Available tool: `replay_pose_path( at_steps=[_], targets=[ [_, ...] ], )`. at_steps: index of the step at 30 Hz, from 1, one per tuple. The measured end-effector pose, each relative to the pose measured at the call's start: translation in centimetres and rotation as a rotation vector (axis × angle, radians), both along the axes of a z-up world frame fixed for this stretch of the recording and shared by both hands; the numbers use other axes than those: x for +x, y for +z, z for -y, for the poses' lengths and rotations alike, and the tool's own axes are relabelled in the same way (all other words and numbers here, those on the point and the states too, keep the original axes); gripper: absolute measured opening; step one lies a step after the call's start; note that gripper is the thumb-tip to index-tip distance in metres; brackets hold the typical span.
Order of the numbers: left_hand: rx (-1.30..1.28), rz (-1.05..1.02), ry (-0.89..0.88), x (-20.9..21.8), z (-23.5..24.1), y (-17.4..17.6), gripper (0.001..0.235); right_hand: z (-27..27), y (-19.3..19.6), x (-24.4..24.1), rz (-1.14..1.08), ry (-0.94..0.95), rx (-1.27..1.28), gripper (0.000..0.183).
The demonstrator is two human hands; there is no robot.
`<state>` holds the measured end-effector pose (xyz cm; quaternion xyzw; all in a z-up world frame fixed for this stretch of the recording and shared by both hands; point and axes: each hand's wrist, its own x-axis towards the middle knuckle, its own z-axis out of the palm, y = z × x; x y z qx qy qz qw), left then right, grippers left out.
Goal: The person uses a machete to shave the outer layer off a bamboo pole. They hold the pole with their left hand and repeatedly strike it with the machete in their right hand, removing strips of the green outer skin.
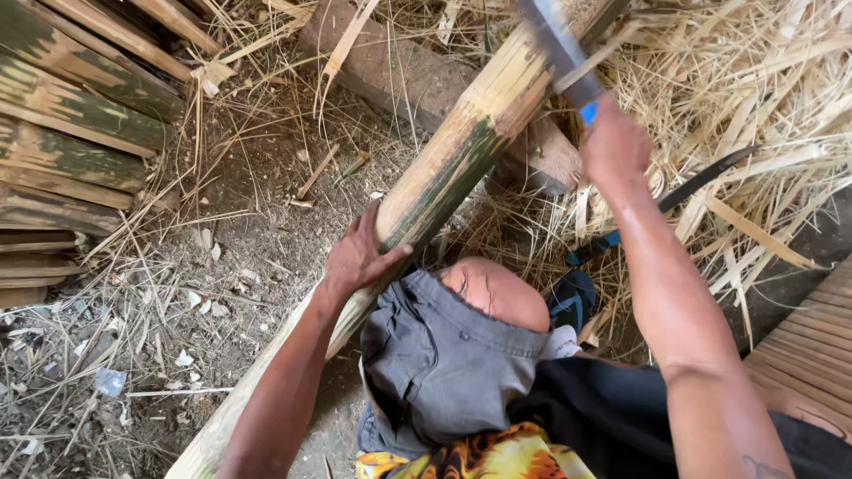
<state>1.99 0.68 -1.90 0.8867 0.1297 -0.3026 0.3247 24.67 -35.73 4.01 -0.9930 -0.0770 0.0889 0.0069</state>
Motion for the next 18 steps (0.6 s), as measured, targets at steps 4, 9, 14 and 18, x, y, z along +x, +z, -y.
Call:
replay_pose_path(
  at_steps=[4,9,14,18],
  targets=[
    [-0.257,0.069,-0.002,7.5,1.3,-1.1,0.131,-1.0,1.7,2.2,-0.057,-0.163,0.285,0.041],
    [-0.439,-0.003,0.003,17.5,4.4,-6.0,0.133,-5.3,0.5,1.1,-0.153,-0.152,0.404,0.047],
    [-0.648,-0.224,0.131,19.8,3.8,-7.5,0.131,-6.8,-0.8,3.0,-0.128,-0.130,0.336,0.059],
    [-0.760,-0.369,0.119,20.4,2.2,-7.1,0.130,-6.6,-0.5,4.4,0.028,0.008,0.383,0.064]
  ],
)
